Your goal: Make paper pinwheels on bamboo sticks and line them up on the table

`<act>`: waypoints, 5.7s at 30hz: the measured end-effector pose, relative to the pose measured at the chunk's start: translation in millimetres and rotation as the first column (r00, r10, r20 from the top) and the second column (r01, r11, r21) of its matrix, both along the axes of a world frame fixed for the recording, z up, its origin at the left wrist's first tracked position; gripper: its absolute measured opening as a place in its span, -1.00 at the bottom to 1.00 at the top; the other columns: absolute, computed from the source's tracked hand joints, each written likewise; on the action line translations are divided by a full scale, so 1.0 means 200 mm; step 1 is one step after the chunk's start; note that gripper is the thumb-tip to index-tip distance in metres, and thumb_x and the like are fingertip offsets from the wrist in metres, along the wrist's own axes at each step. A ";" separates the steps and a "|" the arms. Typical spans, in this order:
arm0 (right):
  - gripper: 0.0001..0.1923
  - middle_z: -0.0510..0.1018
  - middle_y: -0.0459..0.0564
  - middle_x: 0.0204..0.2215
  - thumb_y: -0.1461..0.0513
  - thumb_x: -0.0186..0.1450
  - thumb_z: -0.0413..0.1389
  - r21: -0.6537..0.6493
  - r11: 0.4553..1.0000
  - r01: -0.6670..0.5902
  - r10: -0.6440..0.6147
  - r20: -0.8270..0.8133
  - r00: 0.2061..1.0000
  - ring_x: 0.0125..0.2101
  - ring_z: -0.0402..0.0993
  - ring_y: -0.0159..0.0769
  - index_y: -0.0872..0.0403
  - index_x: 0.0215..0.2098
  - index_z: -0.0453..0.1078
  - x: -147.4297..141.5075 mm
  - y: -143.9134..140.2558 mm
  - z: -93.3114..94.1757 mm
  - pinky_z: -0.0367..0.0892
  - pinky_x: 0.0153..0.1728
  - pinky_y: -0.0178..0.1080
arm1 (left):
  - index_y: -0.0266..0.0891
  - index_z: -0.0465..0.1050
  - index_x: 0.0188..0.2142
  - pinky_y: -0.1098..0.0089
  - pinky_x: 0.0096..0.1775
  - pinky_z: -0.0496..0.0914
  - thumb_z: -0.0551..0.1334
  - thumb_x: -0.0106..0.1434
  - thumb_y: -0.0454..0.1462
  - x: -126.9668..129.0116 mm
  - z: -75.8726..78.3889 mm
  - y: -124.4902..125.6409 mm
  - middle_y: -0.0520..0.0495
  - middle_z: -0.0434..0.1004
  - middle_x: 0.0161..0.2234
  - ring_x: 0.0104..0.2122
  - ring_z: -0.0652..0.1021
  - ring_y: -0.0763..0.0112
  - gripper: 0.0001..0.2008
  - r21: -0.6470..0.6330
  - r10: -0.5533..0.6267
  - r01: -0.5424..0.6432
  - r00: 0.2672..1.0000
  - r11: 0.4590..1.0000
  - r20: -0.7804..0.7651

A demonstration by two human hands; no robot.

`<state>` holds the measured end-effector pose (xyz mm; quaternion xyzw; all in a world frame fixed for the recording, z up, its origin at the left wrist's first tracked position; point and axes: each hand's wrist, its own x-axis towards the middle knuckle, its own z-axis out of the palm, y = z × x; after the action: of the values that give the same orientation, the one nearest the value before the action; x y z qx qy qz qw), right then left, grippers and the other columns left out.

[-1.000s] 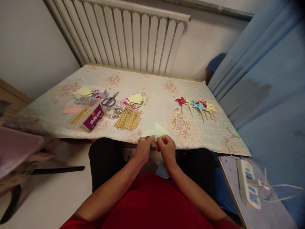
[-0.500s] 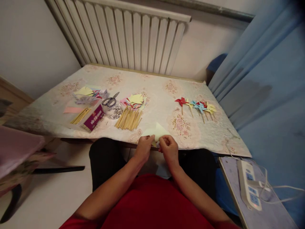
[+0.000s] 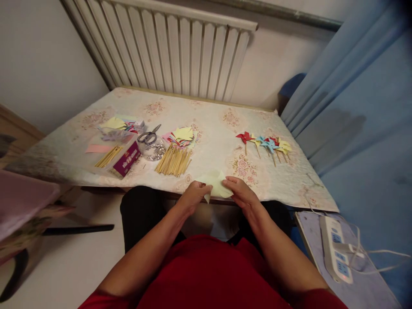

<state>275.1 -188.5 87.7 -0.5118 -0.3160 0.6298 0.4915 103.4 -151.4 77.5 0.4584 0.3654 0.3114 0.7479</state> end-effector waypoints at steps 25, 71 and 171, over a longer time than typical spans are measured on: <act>-0.77 0.55 -0.13 -0.50 0.21 -0.01 0.16 0.016 0.997 -0.081 0.066 0.425 0.903 -0.53 0.36 -0.38 0.12 -0.37 0.48 -0.05 0.05 -0.05 0.27 -0.46 -0.32 | -0.26 0.27 -0.64 0.45 -0.58 -0.04 0.18 -0.01 -0.20 -0.04 0.13 0.13 0.12 0.17 -0.69 -0.65 0.14 0.57 -0.80 0.218 -0.191 0.355 0.820 0.909 -0.540; -0.67 0.60 -0.04 -0.47 0.15 -0.06 0.27 0.117 0.841 0.528 -0.534 0.028 0.845 -0.49 0.50 -0.26 0.19 -0.36 0.50 -0.27 0.15 -0.16 0.40 -0.45 -0.27 | -0.26 0.28 -0.47 0.50 -0.53 0.19 0.35 -0.08 -0.18 0.20 0.01 0.00 0.13 0.36 -0.60 -0.61 0.38 0.56 -0.71 -0.153 0.475 -0.463 0.879 0.873 0.046; -0.81 0.49 -0.12 -0.69 0.11 0.13 0.14 0.264 0.903 0.339 -0.425 0.431 0.796 -0.71 0.39 -0.33 0.07 -0.50 0.40 -0.28 0.02 -0.09 0.30 -0.62 -0.31 | -0.26 0.30 -0.50 0.47 -0.54 0.21 0.37 -0.09 -0.18 0.13 -0.02 0.01 0.11 0.36 -0.62 -0.64 0.36 0.55 -0.72 -0.205 0.427 -0.397 0.895 0.894 0.128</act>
<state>218.4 -185.0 69.3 -0.6597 -0.3709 0.3409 0.5577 129.3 -149.6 73.7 0.2750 0.4150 0.4682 0.7300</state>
